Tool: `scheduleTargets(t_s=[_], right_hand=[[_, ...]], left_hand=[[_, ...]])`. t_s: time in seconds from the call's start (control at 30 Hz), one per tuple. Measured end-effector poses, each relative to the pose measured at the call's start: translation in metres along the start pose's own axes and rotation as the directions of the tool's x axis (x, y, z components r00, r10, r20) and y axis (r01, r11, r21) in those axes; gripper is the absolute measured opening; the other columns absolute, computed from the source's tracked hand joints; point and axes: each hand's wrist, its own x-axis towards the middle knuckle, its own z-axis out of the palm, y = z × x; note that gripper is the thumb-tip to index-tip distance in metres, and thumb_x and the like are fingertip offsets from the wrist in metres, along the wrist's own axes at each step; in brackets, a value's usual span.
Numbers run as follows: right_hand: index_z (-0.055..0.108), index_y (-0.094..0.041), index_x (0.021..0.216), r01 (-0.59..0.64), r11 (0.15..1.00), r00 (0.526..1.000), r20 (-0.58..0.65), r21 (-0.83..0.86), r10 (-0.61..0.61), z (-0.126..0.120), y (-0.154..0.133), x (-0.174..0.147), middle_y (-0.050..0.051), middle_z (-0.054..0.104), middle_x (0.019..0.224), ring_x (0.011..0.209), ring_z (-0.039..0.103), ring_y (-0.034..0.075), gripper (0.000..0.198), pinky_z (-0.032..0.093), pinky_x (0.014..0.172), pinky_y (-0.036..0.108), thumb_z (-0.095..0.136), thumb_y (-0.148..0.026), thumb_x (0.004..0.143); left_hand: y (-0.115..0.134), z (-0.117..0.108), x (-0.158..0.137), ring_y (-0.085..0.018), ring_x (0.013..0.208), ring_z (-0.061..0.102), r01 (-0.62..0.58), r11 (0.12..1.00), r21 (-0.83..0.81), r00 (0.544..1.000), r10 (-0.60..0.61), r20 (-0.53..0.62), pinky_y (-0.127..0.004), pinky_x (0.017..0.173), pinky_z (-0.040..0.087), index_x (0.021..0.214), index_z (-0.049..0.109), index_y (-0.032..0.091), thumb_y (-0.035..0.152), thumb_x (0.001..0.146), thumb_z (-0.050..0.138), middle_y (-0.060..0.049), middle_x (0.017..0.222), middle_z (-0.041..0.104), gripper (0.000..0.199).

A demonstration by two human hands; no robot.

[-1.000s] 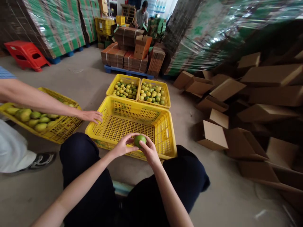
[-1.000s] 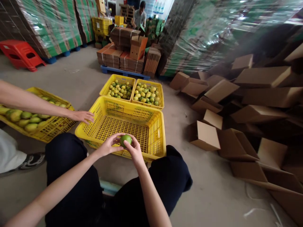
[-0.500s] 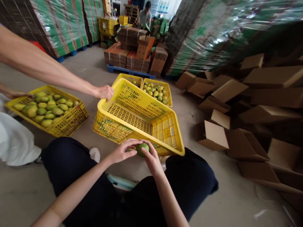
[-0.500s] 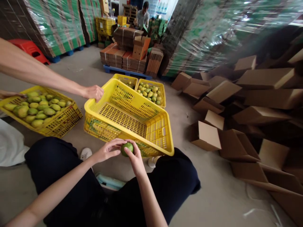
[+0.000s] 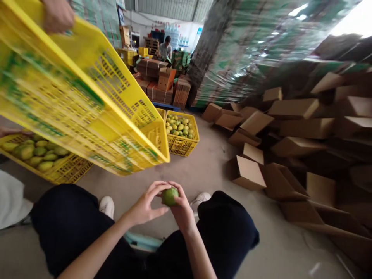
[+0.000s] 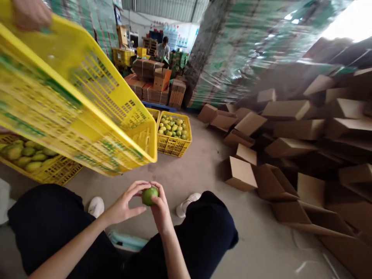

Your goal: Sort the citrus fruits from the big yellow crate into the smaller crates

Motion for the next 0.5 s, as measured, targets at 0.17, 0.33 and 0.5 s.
scheduleTargets(t_s=[0.17,0.33,0.5], right_hand=[[0.051,-0.030,0.127,0.023,0.999,0.998,0.054,-0.045,-0.020,-0.001,0.012,0.000,0.003,0.067,0.113,0.091,0.067,0.022,0.069,0.055,0.078,0.034,0.065,-0.016,0.060],[0.048,-0.033,0.130,0.087,0.981,0.993,0.093,-0.171,-0.071,-0.011,0.020,0.010,0.002,0.069,0.102,0.071,0.067,0.018,0.068,0.057,0.068,0.036,0.080,-0.029,0.070],[0.057,-0.025,0.115,0.096,0.953,0.995,0.018,-0.287,-0.095,-0.020,0.027,0.033,-0.001,0.069,0.077,0.056,0.061,0.014,0.060,0.051,0.054,0.029,0.084,-0.046,0.066]], left_hand=[[-0.015,-0.006,0.014,-0.024,0.112,0.059,0.087,0.996,-0.020,0.994,-0.088,-0.066,-0.035,0.092,0.052,0.130,0.059,0.025,0.036,0.075,0.078,-0.011,0.129,0.057,0.059],[-0.031,-0.019,0.043,-0.022,0.092,0.065,0.198,0.976,-0.095,0.979,-0.191,0.078,-0.032,0.081,0.051,0.116,0.061,0.016,0.059,0.070,0.076,-0.010,0.106,0.068,0.065],[-0.046,-0.022,0.054,-0.016,0.075,0.062,0.270,0.963,-0.007,0.960,-0.269,0.080,-0.028,0.068,0.047,0.098,0.060,0.016,0.073,0.076,0.061,-0.005,0.090,0.068,0.060]])
